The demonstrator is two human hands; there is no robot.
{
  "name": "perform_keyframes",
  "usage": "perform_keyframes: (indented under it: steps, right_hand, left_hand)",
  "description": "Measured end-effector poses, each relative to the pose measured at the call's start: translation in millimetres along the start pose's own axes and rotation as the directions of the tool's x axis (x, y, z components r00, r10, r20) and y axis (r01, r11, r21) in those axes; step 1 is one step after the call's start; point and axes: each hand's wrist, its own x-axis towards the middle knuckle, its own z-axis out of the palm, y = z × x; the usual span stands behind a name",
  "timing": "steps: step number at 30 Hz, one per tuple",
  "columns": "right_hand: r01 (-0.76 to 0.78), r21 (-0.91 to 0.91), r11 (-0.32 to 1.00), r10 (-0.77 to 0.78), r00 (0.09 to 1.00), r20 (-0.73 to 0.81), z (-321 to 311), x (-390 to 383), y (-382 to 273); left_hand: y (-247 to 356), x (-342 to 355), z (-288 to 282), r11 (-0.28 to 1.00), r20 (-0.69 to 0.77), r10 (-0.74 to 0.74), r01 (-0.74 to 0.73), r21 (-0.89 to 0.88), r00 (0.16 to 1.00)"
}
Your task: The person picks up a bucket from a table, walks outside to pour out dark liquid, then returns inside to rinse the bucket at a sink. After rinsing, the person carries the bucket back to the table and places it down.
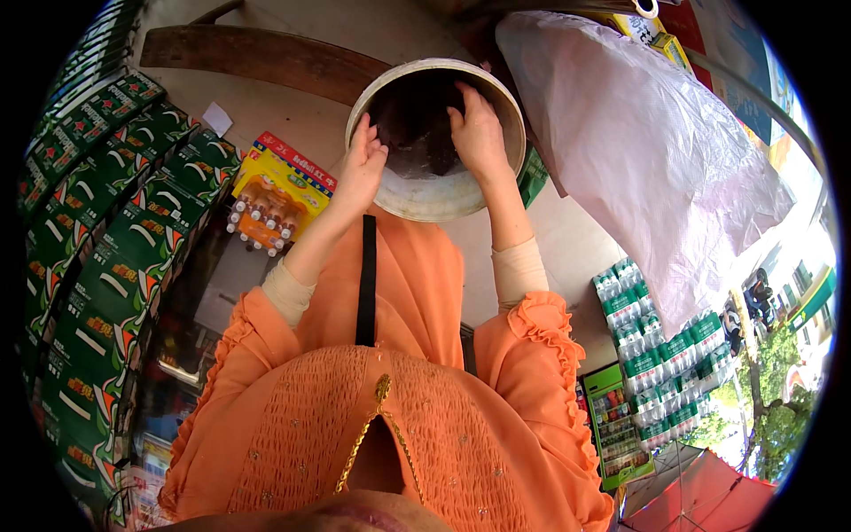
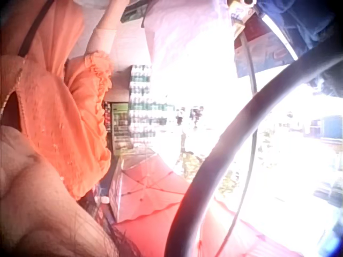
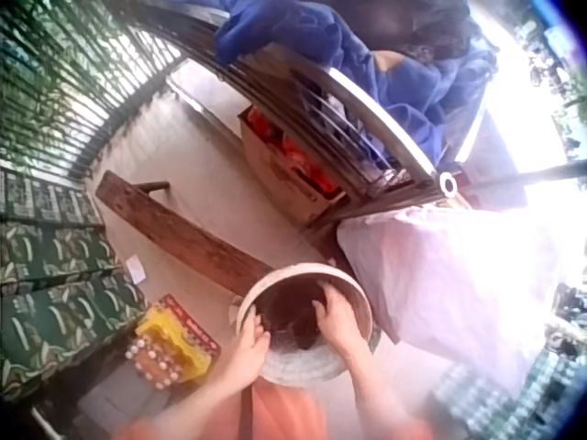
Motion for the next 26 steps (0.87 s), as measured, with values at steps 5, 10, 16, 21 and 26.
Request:
perform_keyframes:
  steps: [5, 10, 16, 21, 26]
  right_hand:
    - [-0.318, -0.178, 0.931, 0.337, 0.938, 0.088, 62.3, -1.4, 42.0]
    - [-0.574, 0.552, 0.605, 0.396, 0.818, 0.417, 71.8, 8.4, 41.7]
    - [-0.524, 0.632, 0.571, 0.211, 0.838, 0.504, -5.7, -69.2, -68.8]
    - [-0.177, 0.310, 0.934, 0.098, 0.962, 0.254, -8.4, -71.0, -72.7]
    - [-0.192, 0.084, 0.978, 0.187, 0.980, 0.063, -21.2, -56.7, -17.5]
  left_hand:
    - [-35.3, 21.7, 13.0, 0.985, -0.030, 0.004, -0.009, -0.172, 1.000]
    - [-11.5, 29.8, 24.1, 0.803, 0.085, -0.303, 0.302, -0.513, 0.949]
    - [1.7, 42.8, 28.7, 0.618, 0.108, -0.282, 0.267, -0.739, 0.953]
    - [-4.7, 31.4, 36.3, 0.770, -0.076, -0.279, 0.175, -0.613, 0.957]
    - [-28.1, 23.3, 16.6, 0.966, -0.196, 0.214, -0.237, -0.101, 0.957]
